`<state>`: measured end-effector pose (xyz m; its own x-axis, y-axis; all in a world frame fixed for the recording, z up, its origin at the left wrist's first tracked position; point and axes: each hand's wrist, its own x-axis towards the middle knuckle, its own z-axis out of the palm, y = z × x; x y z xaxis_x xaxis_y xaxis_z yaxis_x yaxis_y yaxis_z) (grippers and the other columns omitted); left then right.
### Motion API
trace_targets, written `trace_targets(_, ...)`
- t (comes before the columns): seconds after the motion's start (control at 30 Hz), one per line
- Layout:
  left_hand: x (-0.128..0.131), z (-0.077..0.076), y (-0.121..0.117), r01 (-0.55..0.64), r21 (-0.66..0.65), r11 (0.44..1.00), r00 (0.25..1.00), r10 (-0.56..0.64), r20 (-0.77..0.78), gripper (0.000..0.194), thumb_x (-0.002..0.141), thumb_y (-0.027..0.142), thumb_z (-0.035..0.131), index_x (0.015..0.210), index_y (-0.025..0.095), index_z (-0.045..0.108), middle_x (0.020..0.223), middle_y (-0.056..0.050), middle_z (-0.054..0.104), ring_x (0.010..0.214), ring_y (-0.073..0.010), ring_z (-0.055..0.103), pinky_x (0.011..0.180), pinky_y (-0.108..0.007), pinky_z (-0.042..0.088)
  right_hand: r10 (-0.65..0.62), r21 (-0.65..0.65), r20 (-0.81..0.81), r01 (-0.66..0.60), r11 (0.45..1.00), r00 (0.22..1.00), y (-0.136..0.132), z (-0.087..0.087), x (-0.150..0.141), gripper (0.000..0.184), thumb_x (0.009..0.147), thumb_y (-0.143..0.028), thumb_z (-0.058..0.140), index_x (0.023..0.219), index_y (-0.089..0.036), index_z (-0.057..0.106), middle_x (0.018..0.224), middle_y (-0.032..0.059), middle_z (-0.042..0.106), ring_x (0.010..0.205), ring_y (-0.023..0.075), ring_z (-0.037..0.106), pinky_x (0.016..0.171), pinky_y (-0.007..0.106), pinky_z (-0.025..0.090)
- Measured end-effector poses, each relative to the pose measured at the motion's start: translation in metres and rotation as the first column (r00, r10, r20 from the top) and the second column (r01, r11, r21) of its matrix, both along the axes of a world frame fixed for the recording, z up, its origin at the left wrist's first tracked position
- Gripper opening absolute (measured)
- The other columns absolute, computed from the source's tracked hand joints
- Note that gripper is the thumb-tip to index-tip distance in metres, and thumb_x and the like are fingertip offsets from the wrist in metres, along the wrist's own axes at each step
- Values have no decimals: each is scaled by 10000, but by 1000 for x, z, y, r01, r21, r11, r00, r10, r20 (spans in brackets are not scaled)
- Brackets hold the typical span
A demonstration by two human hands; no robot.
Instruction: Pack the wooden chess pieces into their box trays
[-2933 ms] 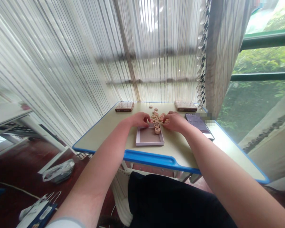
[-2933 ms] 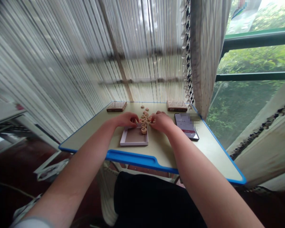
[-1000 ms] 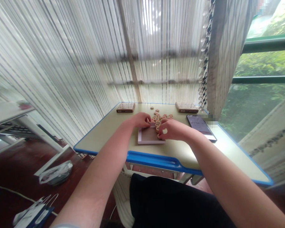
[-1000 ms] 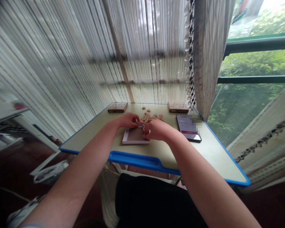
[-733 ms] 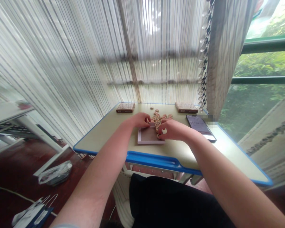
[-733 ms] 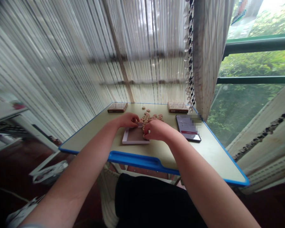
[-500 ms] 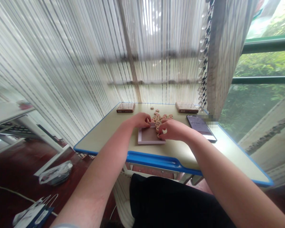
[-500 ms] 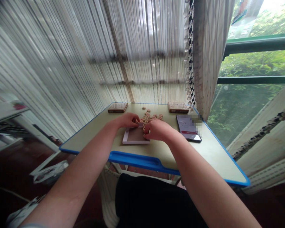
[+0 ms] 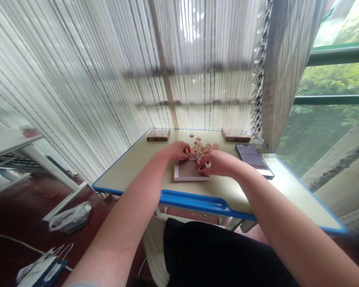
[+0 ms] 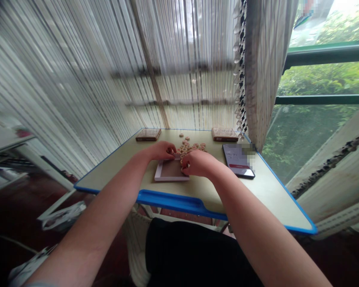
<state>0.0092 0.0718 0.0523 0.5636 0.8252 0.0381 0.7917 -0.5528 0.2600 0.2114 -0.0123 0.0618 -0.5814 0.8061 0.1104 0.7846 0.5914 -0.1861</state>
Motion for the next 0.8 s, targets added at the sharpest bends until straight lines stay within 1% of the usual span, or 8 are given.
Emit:
trace_targets(0.37,1,1,-1,3,16,1000,1000,-3,12,358,660,355,639,976,191,673,809,-9,677,707,-135,592,576,-207,406,-10,0,12,10,1000,1000,2,0,0,151,711,-321,597,786,-245,705,763,3,660,667,137,552,624,236,381)
trace_targets(0.47,0,2,-1,8,-6,1000,998,-8,55,393,635,391,666,968,184,679,815,-17,678,706,-140,593,584,-211,414,-76,27,-6,76,997,997,0,3,0,180,720,-385,602,799,-260,704,743,1,657,649,137,544,582,238,358)
trace_targets(0.53,-2,4,0,1,-18,1000,994,1,112,418,649,450,653,963,175,683,813,-27,681,702,-144,596,599,-222,427,-158,61,-56,161,985,986,-1,6,1,224,734,-430,589,843,-269,699,749,7,658,653,142,546,557,240,344)
trace_targets(0.6,-5,4,5,-52,30,998,982,46,183,409,725,488,571,930,155,691,791,-43,681,696,-149,598,629,-243,442,-266,85,-118,276,957,957,2,8,4,288,758,-470,557,912,-264,685,779,24,663,670,153,557,552,244,346)
trace_targets(0.67,-10,2,12,-168,135,976,960,131,248,390,804,440,472,887,133,697,780,-64,683,718,-159,604,682,-271,456,-400,85,-159,416,905,903,7,10,10,350,776,-483,530,1003,-249,657,847,51,671,717,174,578,568,254,367)
trace_targets(0.7,-12,1,16,-242,184,953,944,187,274,365,818,391,452,878,126,697,795,-74,686,743,-167,609,712,-283,460,-468,78,-164,485,871,868,11,10,14,373,783,-472,521,1051,-241,637,893,67,672,756,190,589,586,263,383)
trace_targets(0.73,-15,-1,20,-311,214,926,926,244,289,322,807,337,465,882,126,696,824,-80,691,777,-175,614,741,-289,462,-535,69,-159,550,833,830,14,10,18,388,787,-449,519,1093,-232,618,945,84,669,803,209,597,610,275,400)
trace_targets(0.8,-20,-4,27,-410,184,894,893,352,281,264,752,267,523,903,133,694,875,-84,697,822,-187,623,762,-284,469,-642,40,-101,647,761,760,22,7,26,398,782,-397,521,1127,-217,603,1032,113,654,884,246,601,663,310,429)
